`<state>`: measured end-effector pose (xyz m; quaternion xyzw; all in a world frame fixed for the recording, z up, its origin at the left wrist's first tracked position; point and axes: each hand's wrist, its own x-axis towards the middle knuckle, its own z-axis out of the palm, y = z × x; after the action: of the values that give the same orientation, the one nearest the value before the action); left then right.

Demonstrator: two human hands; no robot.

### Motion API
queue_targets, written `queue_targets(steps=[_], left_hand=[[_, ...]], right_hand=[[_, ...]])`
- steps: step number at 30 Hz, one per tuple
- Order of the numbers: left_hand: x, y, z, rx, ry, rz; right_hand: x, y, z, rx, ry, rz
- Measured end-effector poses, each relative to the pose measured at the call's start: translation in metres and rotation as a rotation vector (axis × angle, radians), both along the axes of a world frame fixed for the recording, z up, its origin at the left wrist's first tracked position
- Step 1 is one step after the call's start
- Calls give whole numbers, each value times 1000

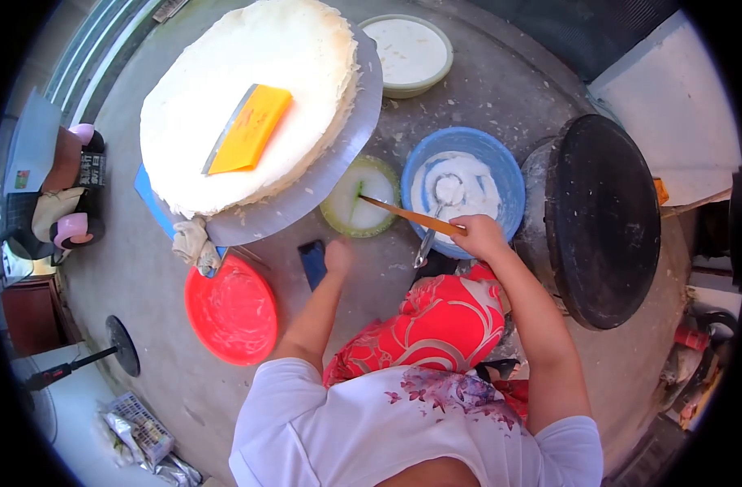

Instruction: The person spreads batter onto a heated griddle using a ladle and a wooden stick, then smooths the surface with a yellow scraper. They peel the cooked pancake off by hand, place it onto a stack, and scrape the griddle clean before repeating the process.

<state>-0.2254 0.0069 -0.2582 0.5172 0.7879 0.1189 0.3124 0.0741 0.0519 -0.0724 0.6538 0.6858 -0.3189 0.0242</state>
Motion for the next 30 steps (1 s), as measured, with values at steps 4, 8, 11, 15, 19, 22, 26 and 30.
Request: queue_targets(steps=[4, 8, 11, 15, 19, 22, 26, 30], left_hand=[[-2, 3, 10, -1, 40, 28], [1, 0, 9, 6, 35, 28], [-2, -2, 8, 23, 55, -71], [13, -1, 62, -9, 71, -20], [1, -8, 31, 213, -226, 32], [0, -8, 34, 75, -455, 74], [28, 4, 82, -25, -858, 124], [71, 43, 127, 185, -98, -480]], right_hand=[[33, -31, 27, 116, 10, -26], [69, -73, 27, 68, 152, -196], [84, -113, 29, -184, 493, -572], [104, -170, 25, 61, 324, -423], [102, -210, 47, -65, 343, -708], [112, -247, 31, -135, 344, -836], [118, -278, 3, 32, 278, -788], [110, -267, 15, 70, 255, -787]])
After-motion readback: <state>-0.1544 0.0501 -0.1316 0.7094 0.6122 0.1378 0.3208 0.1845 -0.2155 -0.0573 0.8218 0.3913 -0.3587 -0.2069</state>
